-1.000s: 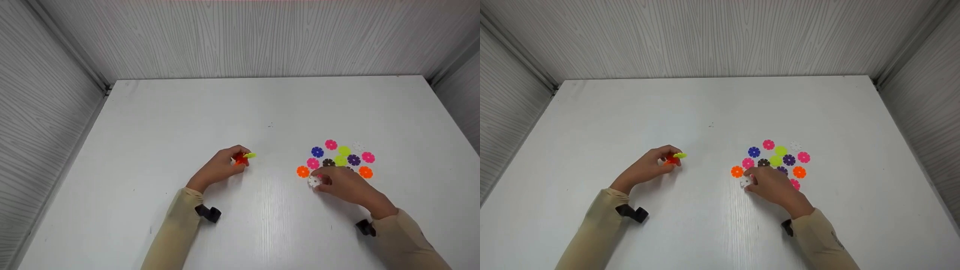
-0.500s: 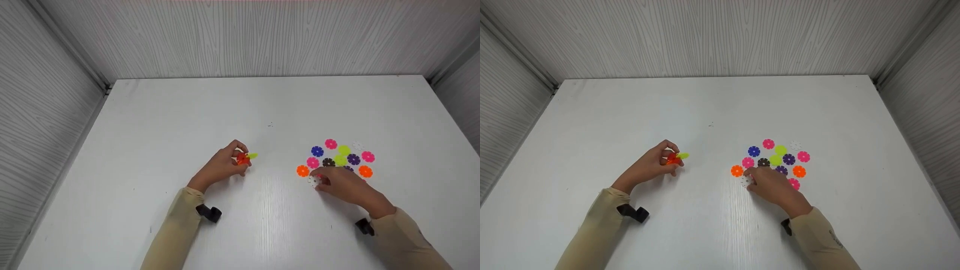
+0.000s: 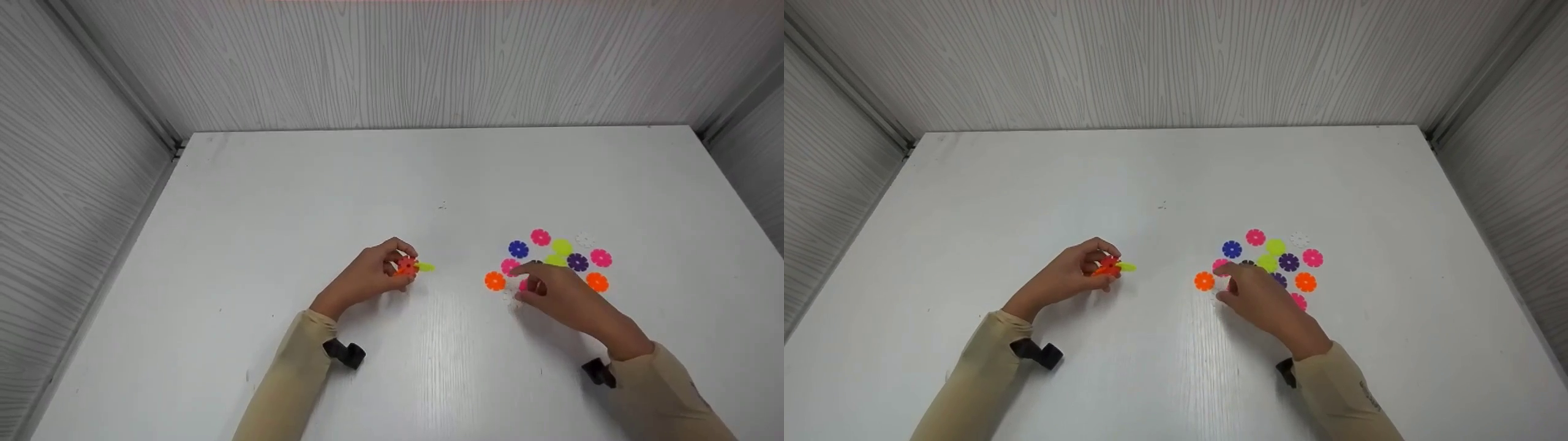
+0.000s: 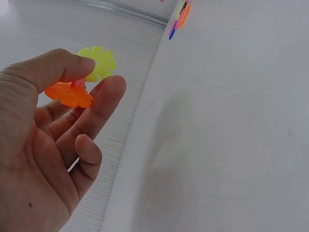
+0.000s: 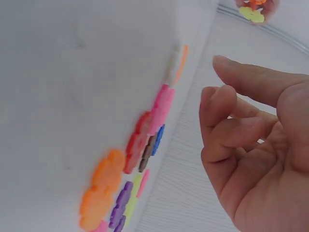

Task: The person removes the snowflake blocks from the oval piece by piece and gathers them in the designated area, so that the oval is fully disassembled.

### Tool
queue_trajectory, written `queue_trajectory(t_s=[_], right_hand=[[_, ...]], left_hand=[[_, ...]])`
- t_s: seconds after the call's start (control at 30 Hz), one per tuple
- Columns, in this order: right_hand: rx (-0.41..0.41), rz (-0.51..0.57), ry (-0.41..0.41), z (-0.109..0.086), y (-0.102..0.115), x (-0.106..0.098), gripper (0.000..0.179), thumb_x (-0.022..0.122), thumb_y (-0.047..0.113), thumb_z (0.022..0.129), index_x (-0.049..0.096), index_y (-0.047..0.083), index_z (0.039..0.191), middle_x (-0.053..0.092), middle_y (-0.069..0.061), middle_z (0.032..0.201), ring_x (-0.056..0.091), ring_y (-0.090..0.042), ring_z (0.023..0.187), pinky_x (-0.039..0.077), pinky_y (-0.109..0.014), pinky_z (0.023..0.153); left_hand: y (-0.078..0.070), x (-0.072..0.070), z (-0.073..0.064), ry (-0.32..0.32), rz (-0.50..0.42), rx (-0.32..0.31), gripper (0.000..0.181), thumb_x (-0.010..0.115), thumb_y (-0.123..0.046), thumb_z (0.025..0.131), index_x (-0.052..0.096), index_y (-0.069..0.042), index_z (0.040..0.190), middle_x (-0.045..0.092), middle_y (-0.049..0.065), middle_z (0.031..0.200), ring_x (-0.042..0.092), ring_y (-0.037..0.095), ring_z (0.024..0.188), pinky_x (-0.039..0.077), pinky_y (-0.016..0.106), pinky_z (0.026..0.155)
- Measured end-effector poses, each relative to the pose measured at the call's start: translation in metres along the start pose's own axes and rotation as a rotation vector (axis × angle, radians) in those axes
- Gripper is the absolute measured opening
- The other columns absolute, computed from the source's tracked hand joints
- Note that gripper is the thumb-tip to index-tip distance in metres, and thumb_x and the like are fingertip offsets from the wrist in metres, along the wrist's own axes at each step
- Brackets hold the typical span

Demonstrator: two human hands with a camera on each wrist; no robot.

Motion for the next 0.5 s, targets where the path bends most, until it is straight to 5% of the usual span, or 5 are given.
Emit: queue_trajectory(t_s=[0.13,0.5], right_hand=[[-0.063,0.052,-0.071,0.000,0.011,0.001,0.040,0.068,0.013,0.089,0.060,0.005,0.127,0.062,-0.004,0.083,0.055,-0.014,0.073,0.047,-0.020,0.058],[-0.168,0.086,-0.136,0.014,0.043,0.016,0.038,0.070,0.015,0.087,0.063,0.006,0.123,0.064,-0.001,0.080,0.055,-0.011,0.070,0.048,-0.019,0.061]], left_hand=[[-0.005,0.005,0.001,0.000,0.000,0.047,0.036,0.068,-0.013,0.086,0.057,-0.009,0.120,0.068,0.009,0.102,0.063,0.013,0.077,0.054,0.026,0.073],[-0.016,0.021,0.007,0.007,0.031,0.024,0.037,0.074,-0.022,0.085,0.057,-0.018,0.117,0.074,0.003,0.093,0.062,0.011,0.079,0.048,0.024,0.075]])
Point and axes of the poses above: each hand's wrist, its own z-axis towards the middle knuckle, its own x-axis out of the palm, y = z × x, the point moved 3 cm from there along z, towards the middle knuckle
